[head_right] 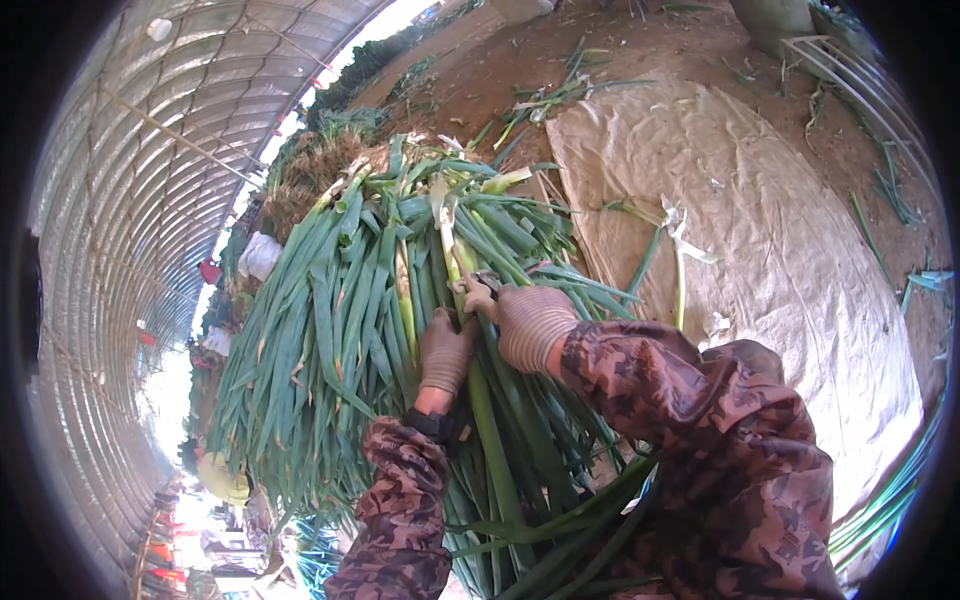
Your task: Picking up green onions from a pile, scraping the roots and outer layers to clean them, and sorting them into a separate pile.
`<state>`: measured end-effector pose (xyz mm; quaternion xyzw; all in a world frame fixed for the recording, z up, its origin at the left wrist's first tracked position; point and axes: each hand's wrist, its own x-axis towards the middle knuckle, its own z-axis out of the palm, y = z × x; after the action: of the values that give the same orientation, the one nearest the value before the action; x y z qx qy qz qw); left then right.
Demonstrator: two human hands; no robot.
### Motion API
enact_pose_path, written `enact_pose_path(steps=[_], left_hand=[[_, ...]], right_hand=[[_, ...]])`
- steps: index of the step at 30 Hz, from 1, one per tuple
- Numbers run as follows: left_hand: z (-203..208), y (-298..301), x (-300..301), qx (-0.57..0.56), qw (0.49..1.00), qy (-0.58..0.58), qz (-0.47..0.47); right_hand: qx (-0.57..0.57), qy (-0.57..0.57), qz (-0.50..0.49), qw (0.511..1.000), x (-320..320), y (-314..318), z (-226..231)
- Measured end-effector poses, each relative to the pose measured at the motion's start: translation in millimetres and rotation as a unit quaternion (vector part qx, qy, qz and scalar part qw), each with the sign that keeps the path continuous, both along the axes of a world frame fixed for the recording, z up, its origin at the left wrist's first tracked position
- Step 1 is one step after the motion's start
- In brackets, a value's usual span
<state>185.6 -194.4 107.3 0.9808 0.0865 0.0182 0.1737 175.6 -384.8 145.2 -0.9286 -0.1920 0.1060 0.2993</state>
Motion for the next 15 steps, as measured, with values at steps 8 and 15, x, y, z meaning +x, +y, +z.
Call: enact_pose_path(steps=[8, 15], left_hand=[[1, 5, 0, -0.006, 1.000, 0.008, 0.004], [1, -1, -3, -0.016, 1.000, -0.018, -0.005]], right_hand=[[0.012, -0.019, -0.010, 1.000, 30, 22, 9], [0.015, 0.028, -0.043, 0.999, 73, 32, 0]])
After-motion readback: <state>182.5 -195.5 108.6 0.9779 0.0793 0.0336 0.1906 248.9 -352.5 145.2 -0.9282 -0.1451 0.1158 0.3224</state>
